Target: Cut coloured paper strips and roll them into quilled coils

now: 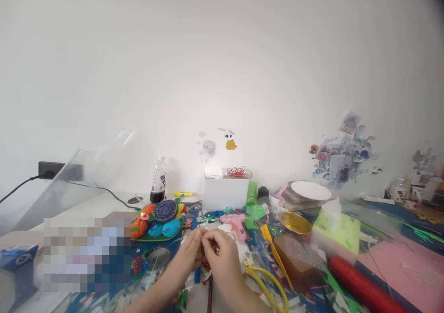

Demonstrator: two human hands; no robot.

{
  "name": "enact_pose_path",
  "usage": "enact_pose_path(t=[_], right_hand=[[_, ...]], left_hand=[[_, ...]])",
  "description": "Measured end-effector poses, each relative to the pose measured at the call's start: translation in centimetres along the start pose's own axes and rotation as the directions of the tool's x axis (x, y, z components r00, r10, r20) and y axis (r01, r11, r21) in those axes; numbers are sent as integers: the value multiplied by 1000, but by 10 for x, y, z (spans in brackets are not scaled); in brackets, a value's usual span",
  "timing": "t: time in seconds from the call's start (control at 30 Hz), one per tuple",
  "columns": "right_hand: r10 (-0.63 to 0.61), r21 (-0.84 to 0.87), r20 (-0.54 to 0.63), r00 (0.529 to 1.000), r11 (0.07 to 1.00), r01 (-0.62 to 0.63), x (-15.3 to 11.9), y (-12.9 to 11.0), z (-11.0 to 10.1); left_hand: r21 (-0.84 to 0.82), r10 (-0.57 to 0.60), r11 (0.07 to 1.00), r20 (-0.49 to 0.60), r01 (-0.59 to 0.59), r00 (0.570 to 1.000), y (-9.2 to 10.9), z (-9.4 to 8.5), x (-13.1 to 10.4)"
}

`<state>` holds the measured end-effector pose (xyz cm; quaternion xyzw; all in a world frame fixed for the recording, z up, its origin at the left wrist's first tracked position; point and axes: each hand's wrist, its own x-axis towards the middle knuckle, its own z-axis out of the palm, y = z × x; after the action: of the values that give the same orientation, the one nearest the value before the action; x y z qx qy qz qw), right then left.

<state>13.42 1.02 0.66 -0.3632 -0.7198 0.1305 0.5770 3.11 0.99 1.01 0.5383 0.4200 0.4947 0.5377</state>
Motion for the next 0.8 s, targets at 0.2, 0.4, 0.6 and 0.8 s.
enact_pose_path(t=[0.2, 0.4, 0.6, 0.8], right_hand=[[-57, -131, 27, 998, 990, 60, -3, 4, 4], [-116, -146, 56, 992, 982, 123, -5, 3, 6], [-314, -219, 166, 935, 912, 346, -3, 0, -2], [-381, -147, 253, 889, 893, 424, -1, -1, -8]], left_hand=[[-57, -32, 998, -106, 26, 994, 1, 7, -8], [-64, -77, 996, -149, 68, 986, 9, 10, -13], [-99, -188, 980, -172, 173, 967, 9, 5, -3], [-141, -119, 985, -157, 97, 980, 7, 0, -5]])
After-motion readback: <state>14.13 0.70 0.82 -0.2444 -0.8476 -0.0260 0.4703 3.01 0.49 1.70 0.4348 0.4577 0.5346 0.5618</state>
